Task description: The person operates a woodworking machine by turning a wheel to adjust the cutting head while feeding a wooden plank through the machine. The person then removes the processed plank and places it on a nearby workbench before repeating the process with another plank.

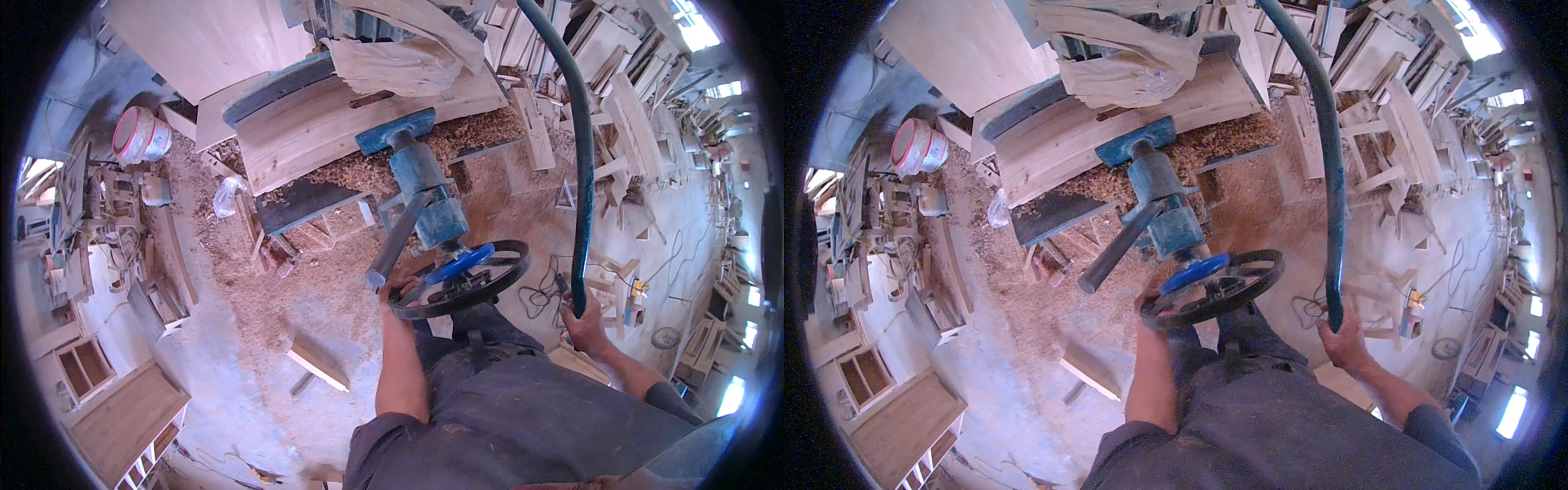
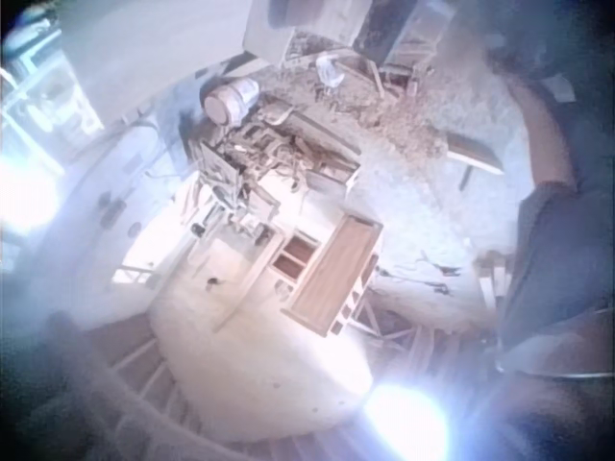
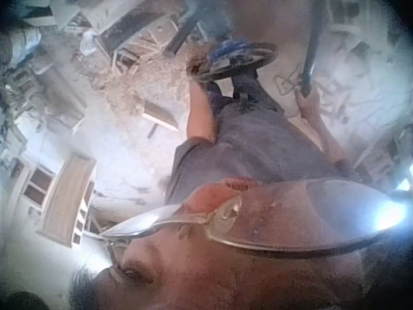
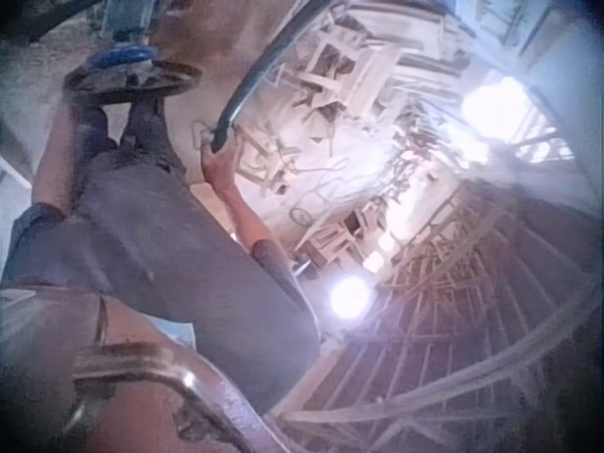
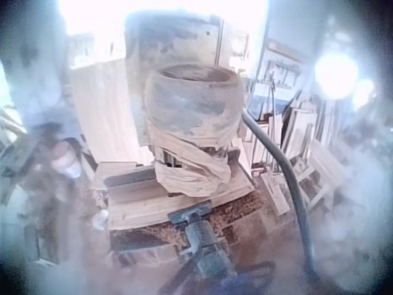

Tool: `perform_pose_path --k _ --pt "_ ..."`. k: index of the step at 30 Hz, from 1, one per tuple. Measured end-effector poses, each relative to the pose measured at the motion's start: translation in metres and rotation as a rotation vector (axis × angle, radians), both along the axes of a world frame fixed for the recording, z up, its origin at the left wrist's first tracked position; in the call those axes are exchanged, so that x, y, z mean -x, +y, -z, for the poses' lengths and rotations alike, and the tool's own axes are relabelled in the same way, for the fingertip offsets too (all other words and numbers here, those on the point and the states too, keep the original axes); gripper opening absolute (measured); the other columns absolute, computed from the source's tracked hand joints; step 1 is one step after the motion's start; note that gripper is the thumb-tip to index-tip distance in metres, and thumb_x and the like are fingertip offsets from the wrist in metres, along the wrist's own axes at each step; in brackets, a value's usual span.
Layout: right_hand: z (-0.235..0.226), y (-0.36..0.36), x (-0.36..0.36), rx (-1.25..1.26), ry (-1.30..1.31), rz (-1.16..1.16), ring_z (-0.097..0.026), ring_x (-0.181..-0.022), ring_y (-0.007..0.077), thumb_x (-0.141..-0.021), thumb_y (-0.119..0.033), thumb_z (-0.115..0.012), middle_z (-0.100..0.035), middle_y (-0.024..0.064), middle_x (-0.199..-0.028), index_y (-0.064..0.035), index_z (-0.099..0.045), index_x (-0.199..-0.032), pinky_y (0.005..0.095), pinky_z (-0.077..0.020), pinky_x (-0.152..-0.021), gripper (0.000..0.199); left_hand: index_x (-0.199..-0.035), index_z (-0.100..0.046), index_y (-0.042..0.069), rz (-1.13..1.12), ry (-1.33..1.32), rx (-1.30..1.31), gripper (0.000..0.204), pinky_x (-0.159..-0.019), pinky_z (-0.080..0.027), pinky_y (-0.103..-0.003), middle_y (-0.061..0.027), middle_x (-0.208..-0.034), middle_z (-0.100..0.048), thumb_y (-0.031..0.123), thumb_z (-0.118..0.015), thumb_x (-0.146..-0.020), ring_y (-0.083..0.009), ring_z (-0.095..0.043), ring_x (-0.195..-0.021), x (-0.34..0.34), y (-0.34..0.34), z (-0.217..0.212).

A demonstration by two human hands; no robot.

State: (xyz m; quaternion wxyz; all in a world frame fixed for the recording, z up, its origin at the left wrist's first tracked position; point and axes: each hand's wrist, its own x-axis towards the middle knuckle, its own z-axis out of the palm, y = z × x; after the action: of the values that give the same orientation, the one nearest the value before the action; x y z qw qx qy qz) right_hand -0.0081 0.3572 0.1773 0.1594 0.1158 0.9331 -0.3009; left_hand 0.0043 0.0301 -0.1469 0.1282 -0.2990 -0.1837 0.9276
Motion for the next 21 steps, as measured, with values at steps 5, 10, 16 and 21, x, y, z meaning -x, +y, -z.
perform_pose_path --k 5,10,16,21 --pt "0.006 -0.004 -0.009 0.024 0.0 0.033 -0.058 -0.071 0.0237 -0.078 -0.01 -0.064 -0.057 0.0125 -0.076 -0.0028 -0.056 -0.102 0.0376 -0.047 -0.067 0.026 -0.101 -0.046 0.004 -0.049 -0.232 0.28 0.031 -0.045 -0.037 -0.027 -0.0064 -0.071 -0.044 -0.001 -0.051 -0.071 -0.015 -0.044 -0.055 -0.01 -0.02 -0.063" --pt "-0.008 -0.036 -0.006 -0.006 -0.042 0.002 -0.062 -0.077 0.0297 -0.079 -0.01 -0.064 -0.062 0.0169 -0.084 -0.0011 -0.056 -0.103 0.04 -0.0481 -0.072 0.027 -0.116 -0.049 0.002 -0.144 -0.543 0.849 0.043 -0.051 -0.04 -0.027 -0.0047 -0.077 -0.045 -0.003 -0.049 -0.073 -0.0155 -0.047 -0.062 -0.001 -0.006 -0.172" --pt "-0.001 -0.038 -0.01 -0.008 0.06 -0.079 -0.063 -0.086 0.0354 -0.079 -0.009 -0.063 -0.063 0.021 -0.091 0.0015 -0.056 -0.104 0.0411 -0.0491 -0.079 0.028 -0.13 -0.044 0.005 -0.051 -0.57 0.948 0.057 -0.054 -0.043 -0.032 -0.0029 -0.07 -0.041 -0.003 -0.048 -0.073 -0.0161 -0.046 -0.059 0.011 -0.003 -0.215" --pt "0.01 -0.022 -0.006 0.008 -0.011 -0.031 -0.064 -0.087 0.0323 -0.079 -0.008 -0.065 -0.064 0.0182 -0.094 0.002 -0.055 -0.108 0.0395 -0.0493 -0.08 0.032 -0.111 -0.05 0.008 -0.04 -0.3 0.526 0.038 -0.05 -0.038 -0.029 -0.0035 -0.07 -0.042 -0.003 -0.047 -0.074 -0.0143 -0.041 -0.054 -0.012 -0.026 -0.129"
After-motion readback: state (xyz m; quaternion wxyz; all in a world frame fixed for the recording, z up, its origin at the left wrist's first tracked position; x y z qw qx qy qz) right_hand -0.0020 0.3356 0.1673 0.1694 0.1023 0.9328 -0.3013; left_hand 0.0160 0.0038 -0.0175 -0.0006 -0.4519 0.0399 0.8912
